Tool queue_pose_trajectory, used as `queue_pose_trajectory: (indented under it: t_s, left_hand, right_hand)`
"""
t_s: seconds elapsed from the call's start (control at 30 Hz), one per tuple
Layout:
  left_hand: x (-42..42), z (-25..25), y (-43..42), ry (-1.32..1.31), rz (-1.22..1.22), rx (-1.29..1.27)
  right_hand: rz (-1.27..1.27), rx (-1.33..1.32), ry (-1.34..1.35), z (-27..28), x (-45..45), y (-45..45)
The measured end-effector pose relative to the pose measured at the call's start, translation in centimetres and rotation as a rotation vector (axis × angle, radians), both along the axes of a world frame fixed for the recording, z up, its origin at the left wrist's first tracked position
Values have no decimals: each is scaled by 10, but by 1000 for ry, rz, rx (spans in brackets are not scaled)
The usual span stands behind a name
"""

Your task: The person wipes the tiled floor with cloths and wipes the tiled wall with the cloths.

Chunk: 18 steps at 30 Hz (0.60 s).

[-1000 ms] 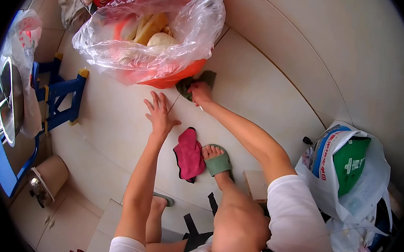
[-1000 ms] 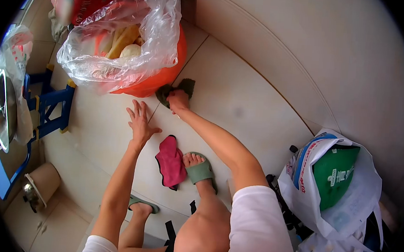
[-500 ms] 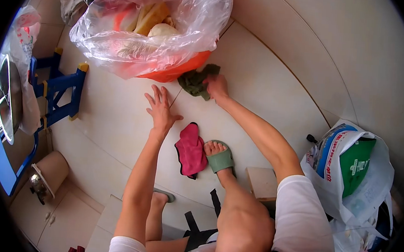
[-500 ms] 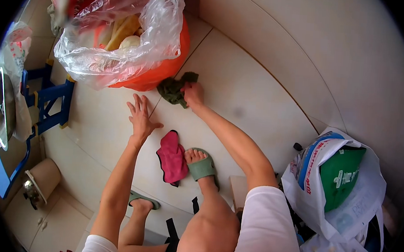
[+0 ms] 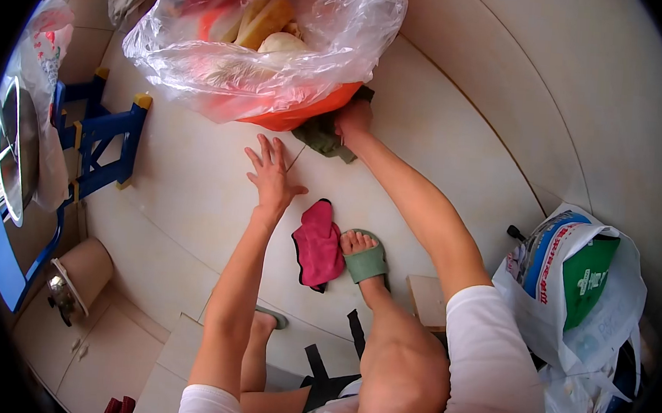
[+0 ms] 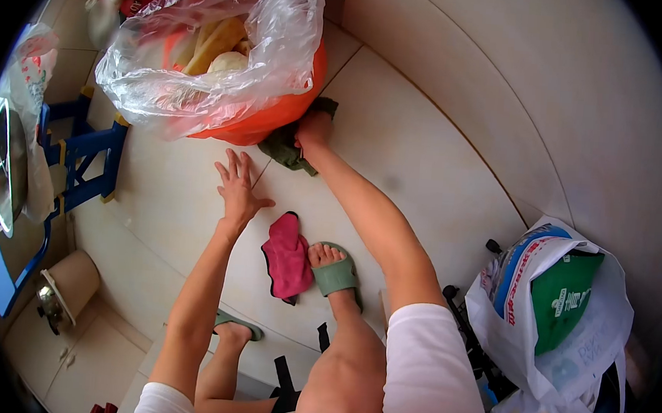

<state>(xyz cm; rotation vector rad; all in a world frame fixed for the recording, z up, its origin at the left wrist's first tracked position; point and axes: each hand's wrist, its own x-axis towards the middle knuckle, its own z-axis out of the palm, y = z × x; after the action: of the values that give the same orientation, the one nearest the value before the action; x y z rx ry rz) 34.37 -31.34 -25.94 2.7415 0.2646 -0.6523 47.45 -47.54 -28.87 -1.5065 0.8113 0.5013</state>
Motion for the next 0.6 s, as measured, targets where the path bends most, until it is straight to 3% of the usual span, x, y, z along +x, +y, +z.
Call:
queue_pose_trajectory:
  t_s: [0.13,0.33,0.47,0.53,0.6]
  left_hand:
    - [4,3,-1,15,5,2]
    - [-4,2,0,14,10,-1]
    - [6,5,-2,23,14,-2]
    - [3,7,0,32,20,2]
    - [3,6,-2,28,27,-5]
  right_hand:
    - [338,-10,44,26,-22,7]
    - [266,13,56,23,-1,5]
    - [536,-260,4,-3,0,-3]
    - [565,-364,39,43,16,-7]
    - [462,-315,-8,33,20,-8]
